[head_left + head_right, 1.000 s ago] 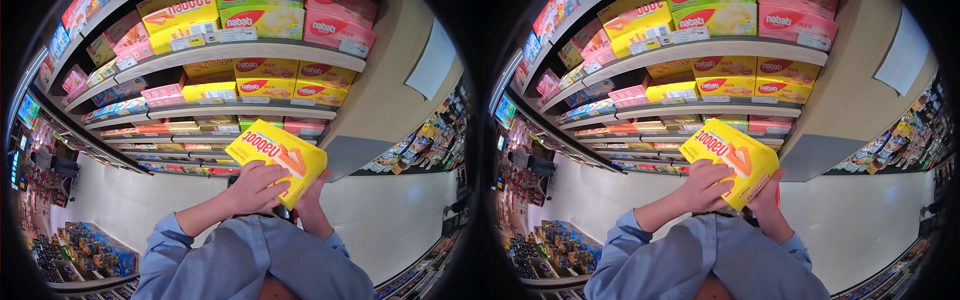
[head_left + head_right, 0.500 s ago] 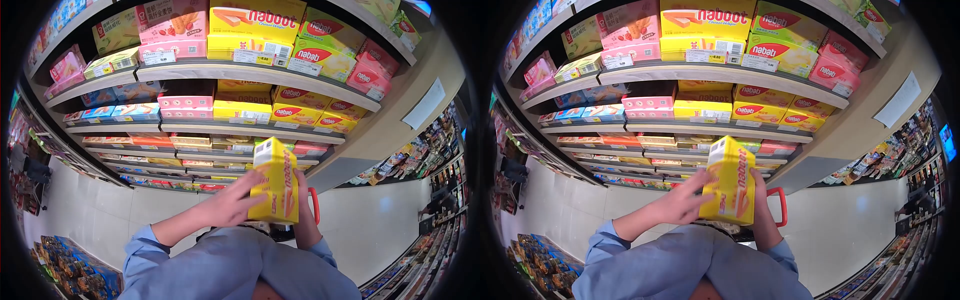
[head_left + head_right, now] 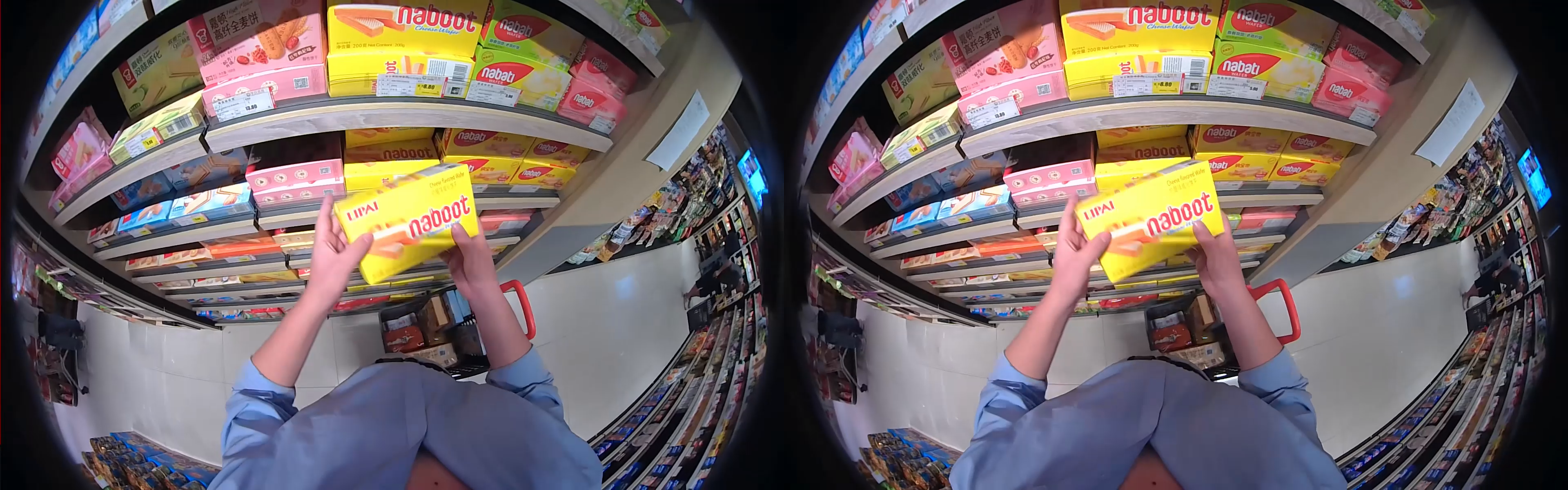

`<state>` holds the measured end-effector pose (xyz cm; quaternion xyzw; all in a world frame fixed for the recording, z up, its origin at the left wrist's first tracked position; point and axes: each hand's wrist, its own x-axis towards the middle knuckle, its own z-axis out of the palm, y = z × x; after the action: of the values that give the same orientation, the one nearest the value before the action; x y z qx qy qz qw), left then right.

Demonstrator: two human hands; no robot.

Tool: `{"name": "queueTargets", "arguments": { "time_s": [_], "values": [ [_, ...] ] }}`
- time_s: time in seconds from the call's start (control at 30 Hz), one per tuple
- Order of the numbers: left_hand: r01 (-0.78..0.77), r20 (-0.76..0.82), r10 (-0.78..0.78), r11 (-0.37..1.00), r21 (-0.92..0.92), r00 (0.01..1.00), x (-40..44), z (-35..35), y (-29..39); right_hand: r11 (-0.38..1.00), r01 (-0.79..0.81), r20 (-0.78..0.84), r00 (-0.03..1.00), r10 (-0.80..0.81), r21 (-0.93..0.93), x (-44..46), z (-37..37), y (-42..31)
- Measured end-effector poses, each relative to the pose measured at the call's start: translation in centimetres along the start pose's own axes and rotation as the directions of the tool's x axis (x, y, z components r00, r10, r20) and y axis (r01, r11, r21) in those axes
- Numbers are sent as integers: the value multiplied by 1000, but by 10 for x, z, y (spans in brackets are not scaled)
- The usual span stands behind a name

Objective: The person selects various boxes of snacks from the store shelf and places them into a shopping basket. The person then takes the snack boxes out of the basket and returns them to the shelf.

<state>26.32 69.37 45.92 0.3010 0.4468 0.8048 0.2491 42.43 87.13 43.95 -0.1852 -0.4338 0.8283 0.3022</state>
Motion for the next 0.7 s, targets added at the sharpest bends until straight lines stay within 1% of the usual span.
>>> {"name": "queueTargets", "arguments": {
  "time_s": [0.07, 0.1, 0.2, 0.23, 0.27, 0.33, 0.47, 0.53, 0.57, 0.67, 0.7],
  "values": [
    [9, 84, -15, 997, 78, 996, 33, -16, 13, 994, -80, 97, 992, 87, -78, 11, 5, -11],
    [15, 147, -36, 990, 137, 989, 48, -19, 21, 987, -69, 85, 993, 82, -144, 12, 20, -18],
    [-97, 215, 78, 992, 79, 974, 79, -24, 26, 976, 74, 119, 992, -50, -205, 38, 31, -24],
    [-92, 245, 69, 992, 82, 967, 87, -25, 31, 976, 103, 124, 989, -80, -193, 48, 32, -25],
    [-95, 253, 64, 989, 112, 965, 93, -27, 34, 969, 103, 109, 991, -80, -223, 58, 32, -27],
    [-62, 271, 1, 975, 215, 963, 105, -34, 39, 955, 95, 73, 994, -77, -282, 70, 31, -29],
    [-57, 266, -18, 960, 274, 964, 116, -35, 41, 943, 99, 65, 994, -83, -317, 85, 29, -25],
    [-42, 240, -41, 942, 332, 970, 124, -39, 36, 918, 141, 56, 990, -130, -372, 94, 28, -23],
    [-71, 229, -16, 928, 366, 973, 129, -40, 34, 903, 161, 53, 987, -152, -398, 99, 27, -21],
    [-8, 171, -129, 776, 631, 977, 137, -33, 48, 864, 204, 2, 973, -229, -460, 118, 21, -12],
    [-45, 126, -36, 812, 582, 991, 139, -29, 42, 836, 214, -10, 967, -253, -505, 122, 21, -13]
  ]
}}
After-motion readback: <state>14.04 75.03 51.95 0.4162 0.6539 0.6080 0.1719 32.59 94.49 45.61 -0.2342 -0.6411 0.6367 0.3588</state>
